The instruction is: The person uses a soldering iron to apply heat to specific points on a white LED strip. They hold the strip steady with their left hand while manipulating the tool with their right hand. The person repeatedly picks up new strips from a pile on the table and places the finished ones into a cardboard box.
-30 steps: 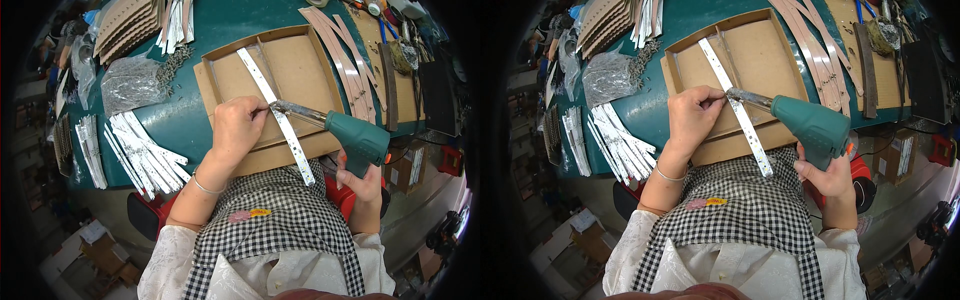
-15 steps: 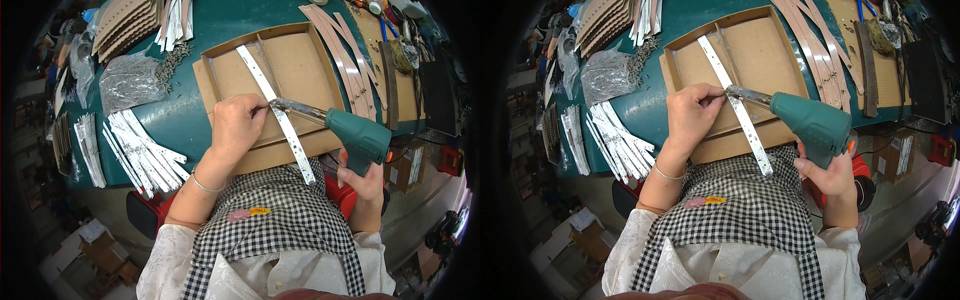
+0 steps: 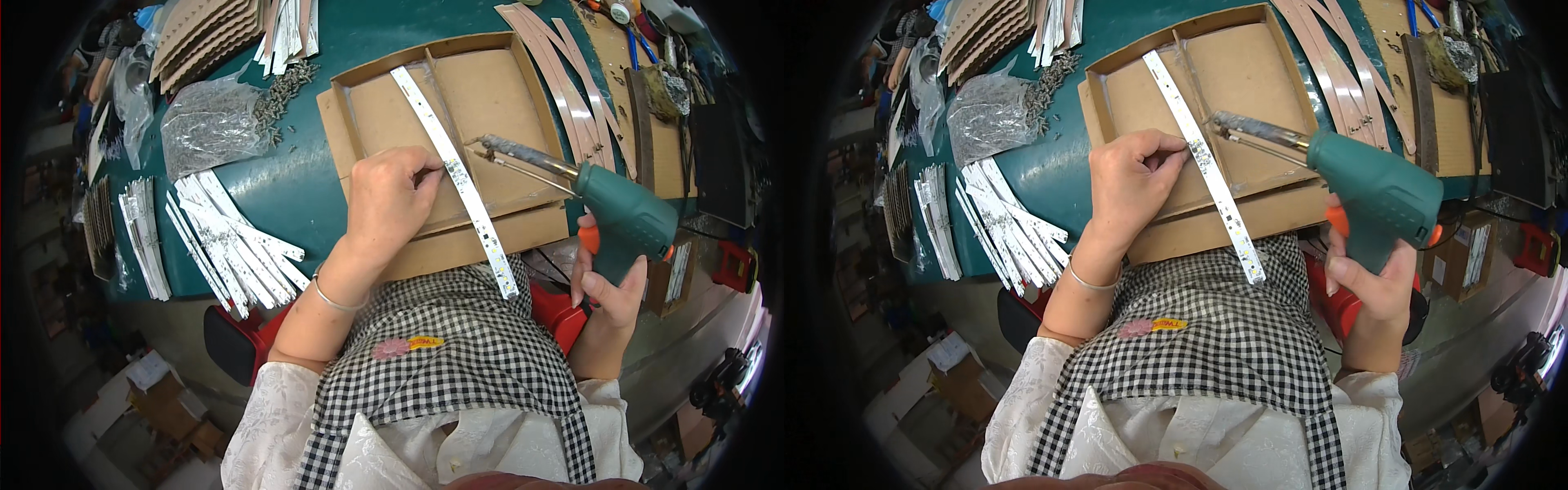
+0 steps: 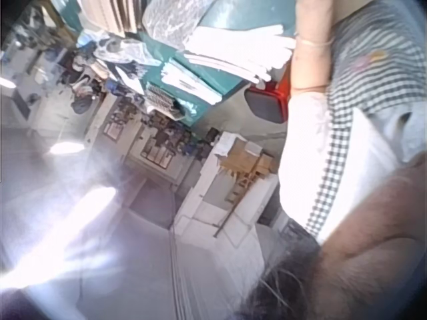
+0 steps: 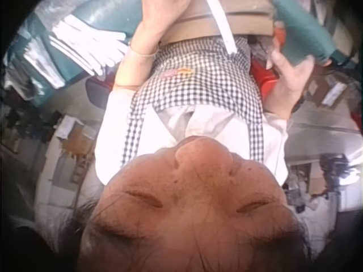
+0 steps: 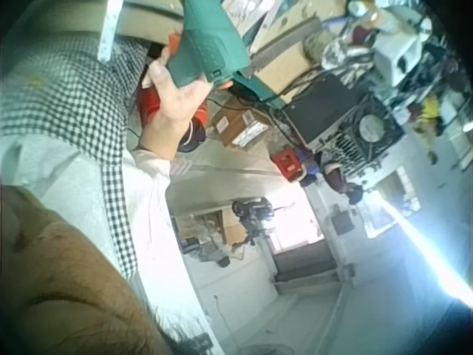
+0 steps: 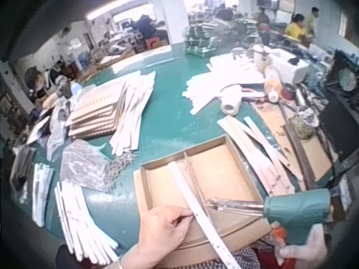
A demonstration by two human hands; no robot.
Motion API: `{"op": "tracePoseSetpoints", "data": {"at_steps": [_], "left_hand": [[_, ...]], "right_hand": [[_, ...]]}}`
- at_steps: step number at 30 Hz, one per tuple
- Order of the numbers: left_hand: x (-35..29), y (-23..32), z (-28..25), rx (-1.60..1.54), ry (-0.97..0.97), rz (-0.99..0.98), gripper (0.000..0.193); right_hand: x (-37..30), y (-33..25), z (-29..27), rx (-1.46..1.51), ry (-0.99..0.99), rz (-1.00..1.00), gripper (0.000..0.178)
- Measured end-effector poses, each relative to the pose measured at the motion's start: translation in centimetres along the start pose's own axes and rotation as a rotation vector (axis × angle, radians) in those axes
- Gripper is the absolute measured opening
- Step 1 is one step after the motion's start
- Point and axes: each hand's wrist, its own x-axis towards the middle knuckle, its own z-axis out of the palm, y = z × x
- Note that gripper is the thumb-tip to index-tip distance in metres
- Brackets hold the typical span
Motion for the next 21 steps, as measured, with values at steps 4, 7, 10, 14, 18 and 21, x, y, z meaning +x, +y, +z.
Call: {"op": "tracePoseSetpoints", "data": {"at_steps": [4, 7, 10, 14, 18, 21], "left_hand": [[0.0, -0.2, 0.1, 0.002, 0.001, 0.000, 0.010], [0.0, 0.0, 0.0, 0.008, -0.008, -0.001, 0.011], [0.1, 0.2, -0.4, 0.003, -0.030, -0.018, 0.015], [-0.1, 0.6, -1.6, 0.038, -0.052, -0.066, 0.022], [-0.1, 1.3, -3.7, 0.091, -0.017, -0.020, 0.027], [-0.2, 1.7, -4.8, 0.136, 0.002, 0.056, 0.028]], "right_hand": [[0.0, -0.1, -0.1, -0.002, 0.045, -0.022, 0.071], [0.2, -0.5, 0.3, -0.052, 0.059, -0.060, 0.074], [0.4, -0.8, 0.2, -0.094, 0.096, -0.111, 0.078], [0.7, -1.1, 0.1, -0.168, 0.191, -0.207, 0.079], [0.9, -0.7, -0.6, -0.222, 0.273, -0.282, 0.076], [1.0, -0.5, -0.7, -0.255, 0.280, -0.314, 0.074]]}}
